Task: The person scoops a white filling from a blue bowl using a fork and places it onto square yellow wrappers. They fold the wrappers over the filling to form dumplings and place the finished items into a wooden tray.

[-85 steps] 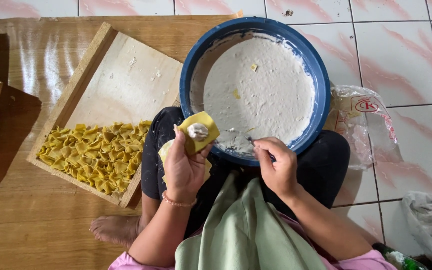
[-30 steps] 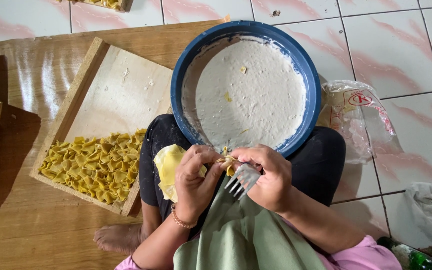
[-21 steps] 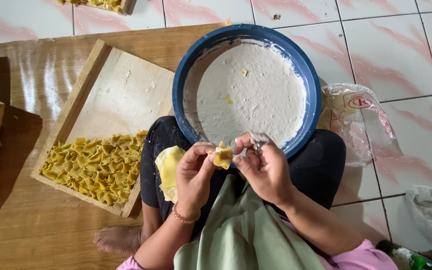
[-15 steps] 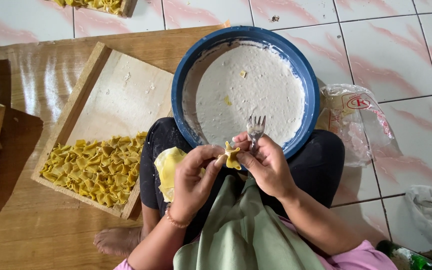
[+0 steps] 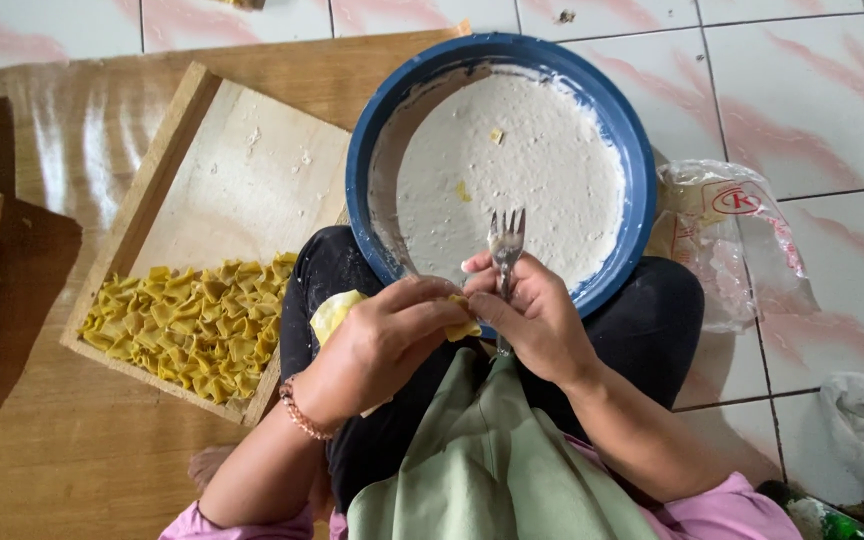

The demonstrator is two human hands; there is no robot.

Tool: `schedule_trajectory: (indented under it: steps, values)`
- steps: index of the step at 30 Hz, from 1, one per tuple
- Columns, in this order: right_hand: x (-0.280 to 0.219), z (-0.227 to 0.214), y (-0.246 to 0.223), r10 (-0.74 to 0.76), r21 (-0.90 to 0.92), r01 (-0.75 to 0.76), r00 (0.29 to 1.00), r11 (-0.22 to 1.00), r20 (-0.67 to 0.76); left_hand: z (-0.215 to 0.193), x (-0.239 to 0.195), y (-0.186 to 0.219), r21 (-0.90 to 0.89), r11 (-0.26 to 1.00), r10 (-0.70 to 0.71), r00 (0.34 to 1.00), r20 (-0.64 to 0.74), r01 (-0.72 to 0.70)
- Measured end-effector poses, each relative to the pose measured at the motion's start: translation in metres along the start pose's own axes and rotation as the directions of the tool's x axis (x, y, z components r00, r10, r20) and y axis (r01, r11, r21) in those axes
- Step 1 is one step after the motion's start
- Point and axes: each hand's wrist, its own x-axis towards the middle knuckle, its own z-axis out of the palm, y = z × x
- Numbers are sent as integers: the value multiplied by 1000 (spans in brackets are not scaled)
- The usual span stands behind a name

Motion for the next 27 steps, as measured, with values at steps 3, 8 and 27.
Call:
schedule_trajectory:
  steps: [3, 8, 27]
  values:
    - [5, -1, 7, 2, -164, -13, 998, 986, -66, -16, -11, -10, 76, 993, -95, 995, -19, 96]
    - [7, -17, 31, -150, -597, 67, 985, 800, -90, -82, -43, -54, 231, 915, -272, 929, -250, 330]
    - [11, -36, 119, -420, -954, 262, 889, 145, 180, -93, -171, -311, 620, 282, -758, 566, -323, 732]
